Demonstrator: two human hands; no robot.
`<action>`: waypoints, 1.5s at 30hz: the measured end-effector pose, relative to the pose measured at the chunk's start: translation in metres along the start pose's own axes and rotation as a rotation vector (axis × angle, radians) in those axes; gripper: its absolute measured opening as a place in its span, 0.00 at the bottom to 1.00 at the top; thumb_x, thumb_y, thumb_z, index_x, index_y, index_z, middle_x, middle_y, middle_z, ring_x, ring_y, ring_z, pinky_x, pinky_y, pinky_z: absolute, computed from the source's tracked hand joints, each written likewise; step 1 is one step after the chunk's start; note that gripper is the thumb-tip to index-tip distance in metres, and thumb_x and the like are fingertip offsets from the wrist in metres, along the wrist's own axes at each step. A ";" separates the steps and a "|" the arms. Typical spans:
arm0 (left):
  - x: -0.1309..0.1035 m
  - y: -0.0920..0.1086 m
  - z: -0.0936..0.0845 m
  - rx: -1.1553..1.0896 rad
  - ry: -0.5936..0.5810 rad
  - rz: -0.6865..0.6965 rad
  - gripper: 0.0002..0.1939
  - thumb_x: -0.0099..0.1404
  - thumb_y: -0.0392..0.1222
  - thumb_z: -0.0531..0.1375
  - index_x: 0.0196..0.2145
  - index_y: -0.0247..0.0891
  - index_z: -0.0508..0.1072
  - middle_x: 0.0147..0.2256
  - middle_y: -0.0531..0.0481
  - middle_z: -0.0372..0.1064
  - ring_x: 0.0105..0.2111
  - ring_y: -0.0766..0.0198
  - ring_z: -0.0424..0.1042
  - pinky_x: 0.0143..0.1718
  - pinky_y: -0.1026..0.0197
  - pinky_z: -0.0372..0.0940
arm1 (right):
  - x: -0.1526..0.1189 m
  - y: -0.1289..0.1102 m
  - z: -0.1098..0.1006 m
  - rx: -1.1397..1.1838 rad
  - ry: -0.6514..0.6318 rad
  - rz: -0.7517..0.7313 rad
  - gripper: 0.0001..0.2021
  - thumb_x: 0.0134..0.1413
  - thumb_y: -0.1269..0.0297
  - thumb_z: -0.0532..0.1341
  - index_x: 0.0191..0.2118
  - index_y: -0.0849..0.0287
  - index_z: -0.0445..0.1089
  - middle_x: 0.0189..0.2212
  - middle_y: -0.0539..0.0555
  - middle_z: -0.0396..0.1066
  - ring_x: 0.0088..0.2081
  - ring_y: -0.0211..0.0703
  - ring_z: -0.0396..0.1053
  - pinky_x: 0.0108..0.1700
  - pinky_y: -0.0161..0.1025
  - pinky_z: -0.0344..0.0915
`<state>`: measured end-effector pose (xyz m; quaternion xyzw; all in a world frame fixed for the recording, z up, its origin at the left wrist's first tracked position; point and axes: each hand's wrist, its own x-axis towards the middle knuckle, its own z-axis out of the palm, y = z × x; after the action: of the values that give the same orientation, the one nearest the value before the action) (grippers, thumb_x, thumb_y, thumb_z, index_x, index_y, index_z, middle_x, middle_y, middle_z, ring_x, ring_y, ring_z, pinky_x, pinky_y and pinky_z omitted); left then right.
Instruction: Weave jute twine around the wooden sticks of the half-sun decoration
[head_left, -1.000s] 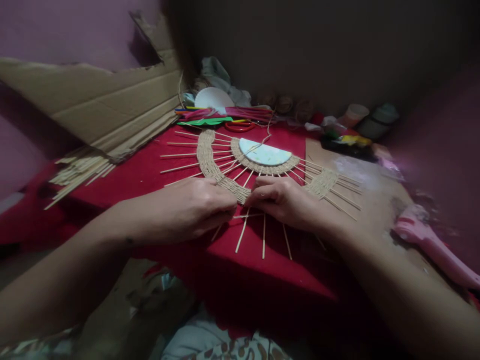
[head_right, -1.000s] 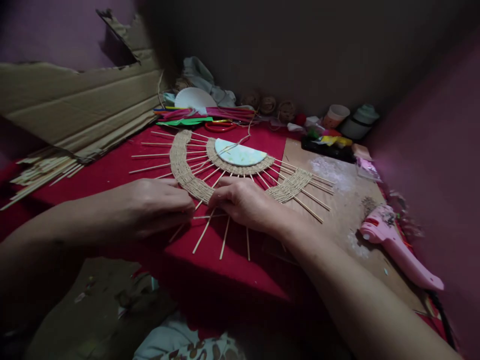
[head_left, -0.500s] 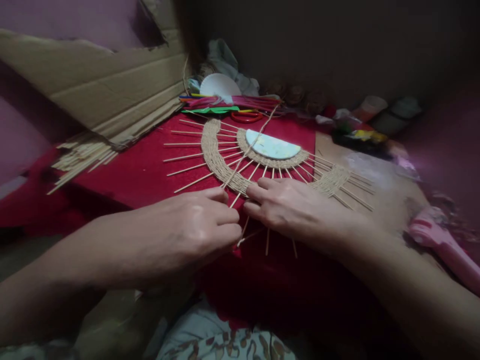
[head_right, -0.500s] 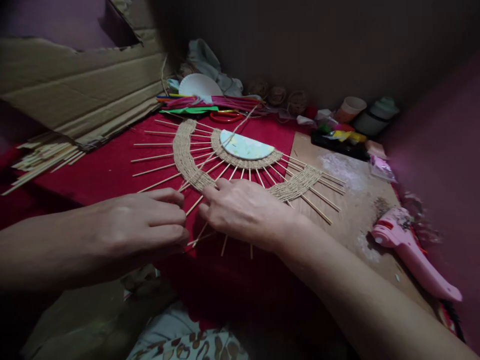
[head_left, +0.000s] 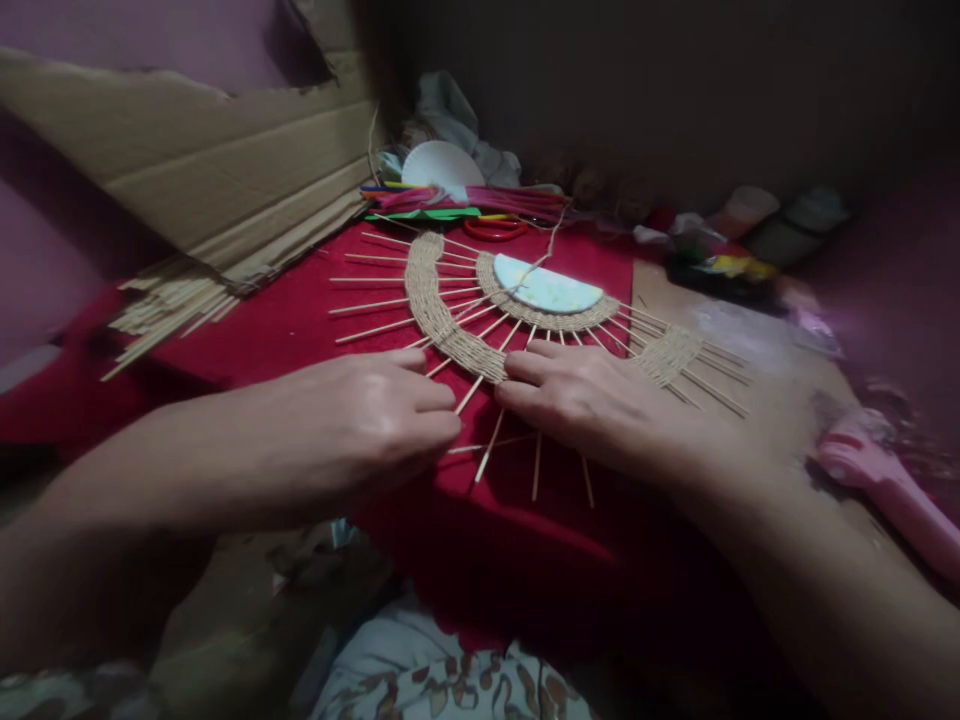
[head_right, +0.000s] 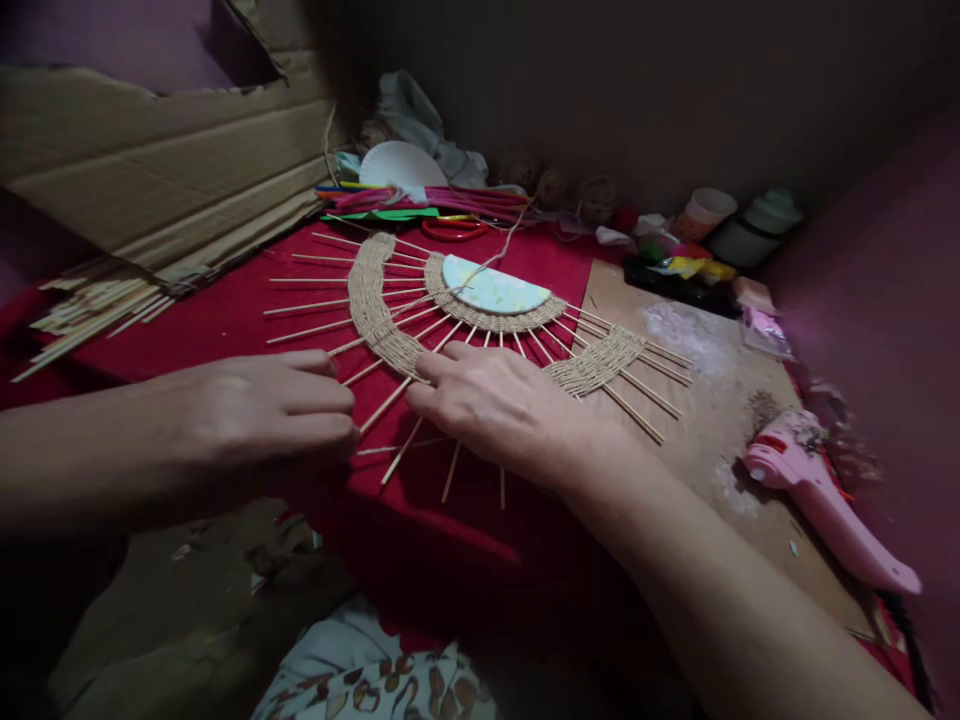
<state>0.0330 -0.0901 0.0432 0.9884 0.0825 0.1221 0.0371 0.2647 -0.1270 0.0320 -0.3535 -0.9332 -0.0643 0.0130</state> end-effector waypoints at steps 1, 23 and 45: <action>0.003 -0.007 -0.004 -0.026 -0.050 0.013 0.12 0.68 0.34 0.51 0.27 0.40 0.68 0.25 0.53 0.65 0.25 0.66 0.63 0.35 0.64 0.61 | 0.000 0.000 0.001 0.009 0.006 0.007 0.08 0.62 0.75 0.52 0.35 0.62 0.68 0.34 0.55 0.65 0.30 0.38 0.58 0.28 0.38 0.48; 0.028 -0.074 0.018 -0.207 -0.045 -0.269 0.09 0.66 0.41 0.55 0.31 0.36 0.72 0.30 0.51 0.69 0.29 0.67 0.67 0.32 0.65 0.58 | -0.008 0.008 0.016 0.701 0.410 0.384 0.10 0.50 0.78 0.56 0.36 0.61 0.70 0.32 0.53 0.72 0.34 0.37 0.69 0.37 0.36 0.66; -0.011 -0.080 0.002 -0.504 -0.065 -0.179 0.08 0.65 0.39 0.59 0.29 0.37 0.74 0.26 0.53 0.68 0.29 0.70 0.65 0.32 0.69 0.58 | -0.006 0.001 0.019 0.515 0.346 0.299 0.11 0.60 0.71 0.56 0.45 0.63 0.73 0.32 0.56 0.69 0.34 0.39 0.67 0.35 0.36 0.66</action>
<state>0.0104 -0.0131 0.0308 0.9401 0.1354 0.1034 0.2952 0.2704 -0.1279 0.0126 -0.4553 -0.8406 0.1170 0.2692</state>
